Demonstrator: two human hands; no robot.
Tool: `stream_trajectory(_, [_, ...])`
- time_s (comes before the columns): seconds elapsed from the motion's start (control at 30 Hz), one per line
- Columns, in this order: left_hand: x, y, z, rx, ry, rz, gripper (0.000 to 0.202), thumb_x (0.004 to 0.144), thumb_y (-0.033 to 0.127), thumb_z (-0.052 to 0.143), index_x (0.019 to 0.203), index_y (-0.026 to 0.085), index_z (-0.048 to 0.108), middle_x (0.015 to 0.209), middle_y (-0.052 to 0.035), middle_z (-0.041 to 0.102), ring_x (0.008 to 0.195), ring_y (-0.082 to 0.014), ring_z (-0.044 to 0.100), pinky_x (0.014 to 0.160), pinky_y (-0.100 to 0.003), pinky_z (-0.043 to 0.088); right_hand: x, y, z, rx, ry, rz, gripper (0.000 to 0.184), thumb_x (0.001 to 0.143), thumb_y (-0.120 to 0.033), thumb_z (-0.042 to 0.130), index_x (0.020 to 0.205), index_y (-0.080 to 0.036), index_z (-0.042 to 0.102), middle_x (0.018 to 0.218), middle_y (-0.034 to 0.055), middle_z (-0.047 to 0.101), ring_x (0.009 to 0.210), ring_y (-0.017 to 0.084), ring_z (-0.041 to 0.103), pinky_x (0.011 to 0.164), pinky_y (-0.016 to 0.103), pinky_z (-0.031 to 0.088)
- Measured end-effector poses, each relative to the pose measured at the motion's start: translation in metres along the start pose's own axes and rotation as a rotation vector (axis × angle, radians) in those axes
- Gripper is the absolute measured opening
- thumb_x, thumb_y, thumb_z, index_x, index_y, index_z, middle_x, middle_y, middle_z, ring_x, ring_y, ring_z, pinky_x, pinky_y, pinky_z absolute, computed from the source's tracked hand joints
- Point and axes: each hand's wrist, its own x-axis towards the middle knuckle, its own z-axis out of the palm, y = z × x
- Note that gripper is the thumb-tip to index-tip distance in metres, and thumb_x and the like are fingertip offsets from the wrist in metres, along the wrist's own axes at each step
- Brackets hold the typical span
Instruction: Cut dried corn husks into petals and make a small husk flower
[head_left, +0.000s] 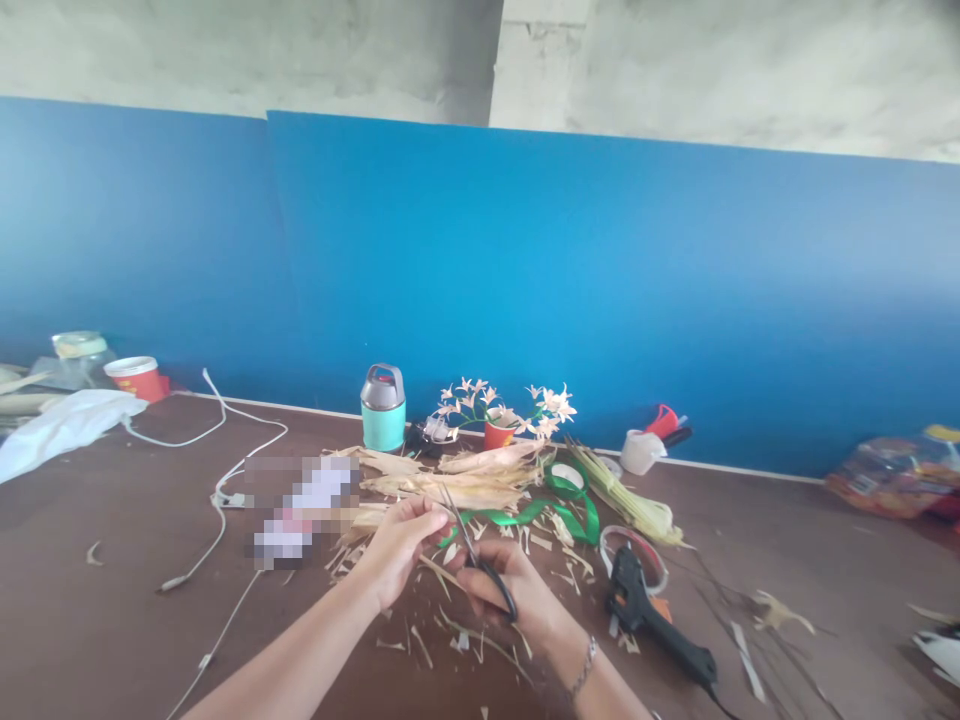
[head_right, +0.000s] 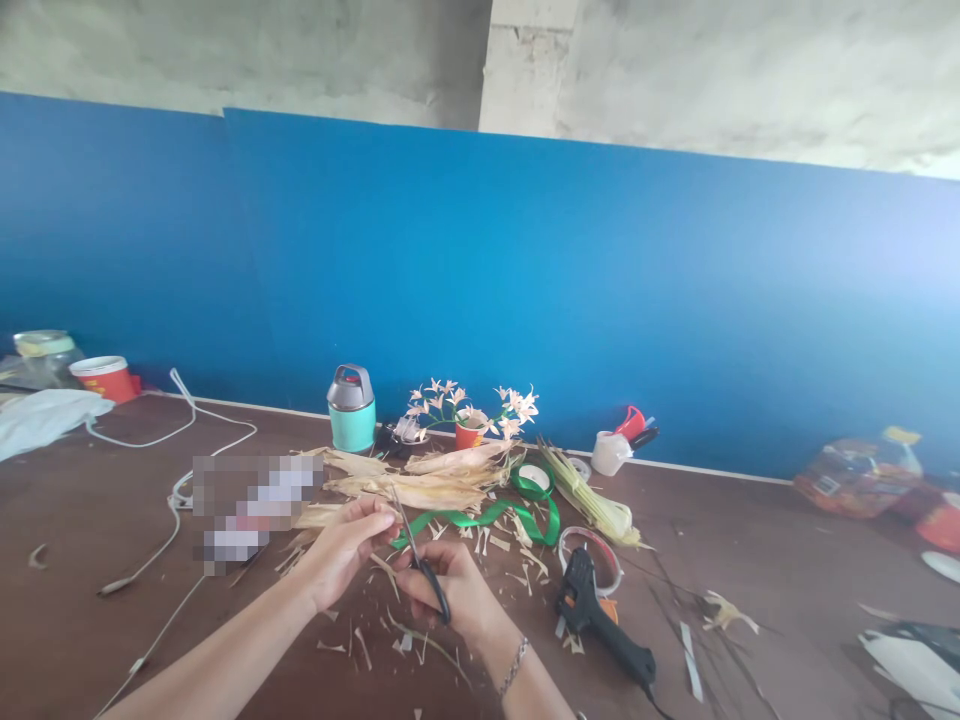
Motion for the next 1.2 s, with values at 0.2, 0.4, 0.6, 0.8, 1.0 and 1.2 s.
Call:
stream_trajectory(0.2, [0.003,0.0,-0.004,0.02,-0.027,-0.008,0.014,0.06,0.02,0.073,0.058,0.015,0.06,0.059,0.0004,0.061,0.058,-0.0107,0.055,0.06,-0.023,0.042,0.002,0.003,-0.002,0.007,-0.029,-0.049,0.041,0.059,-0.048,0.073,0.076,-0.012,0.062,0.042,-0.0062,0.048,0.036,0.004,0.037,0.035,0.016,0.023])
stream_trajectory(0.4, [0.004,-0.002,-0.008,0.023,-0.054,-0.01,0.012,0.063,0.018,0.071,0.06,0.015,0.06,0.061,-0.0001,0.062,0.06,-0.0113,0.056,0.062,-0.023,0.042,0.003,0.007,-0.004,-0.017,-0.049,-0.059,0.039,0.062,-0.048,0.071,0.076,-0.013,0.062,0.04,-0.007,0.047,0.035,0.004,0.034,0.034,0.016,0.022])
stream_trajectory(0.6, [0.004,-0.001,-0.01,0.019,-0.1,-0.011,0.011,0.064,0.017,0.07,0.06,0.014,0.06,0.061,0.0004,0.061,0.059,-0.0108,0.055,0.062,-0.022,0.042,0.002,0.004,-0.004,-0.017,-0.06,-0.064,0.036,0.064,-0.046,0.071,0.073,-0.013,0.061,0.039,-0.0078,0.044,0.033,0.003,0.032,0.033,0.017,0.019])
stream_trajectory(0.8, [0.004,0.003,-0.01,0.031,-0.098,-0.057,0.012,0.062,0.017,0.071,0.058,0.014,0.06,0.061,0.0002,0.061,0.06,-0.0106,0.056,0.063,-0.021,0.042,0.001,0.003,-0.005,-0.037,-0.059,-0.055,0.039,0.062,-0.048,0.07,0.074,-0.013,0.06,0.04,-0.0082,0.044,0.034,0.003,0.032,0.033,0.017,0.018])
stream_trajectory(1.0, [0.004,0.004,-0.011,0.033,-0.108,-0.076,0.014,0.06,0.018,0.072,0.057,0.014,0.06,0.061,-0.0008,0.063,0.061,-0.0109,0.057,0.062,-0.022,0.042,-0.001,0.001,-0.005,-0.041,-0.055,-0.025,0.041,0.06,-0.05,0.071,0.074,-0.013,0.061,0.041,-0.0081,0.043,0.034,0.002,0.03,0.033,0.017,0.017])
stream_trajectory(1.2, [0.004,0.006,-0.011,0.02,-0.092,-0.112,0.016,0.057,0.02,0.075,0.057,0.014,0.061,0.066,-0.0027,0.067,0.062,-0.0124,0.059,0.065,-0.023,0.043,-0.001,0.001,-0.005,-0.033,-0.031,-0.022,0.043,0.058,-0.052,0.072,0.074,-0.013,0.06,0.041,-0.0074,0.045,0.034,0.003,0.031,0.033,0.017,0.016])
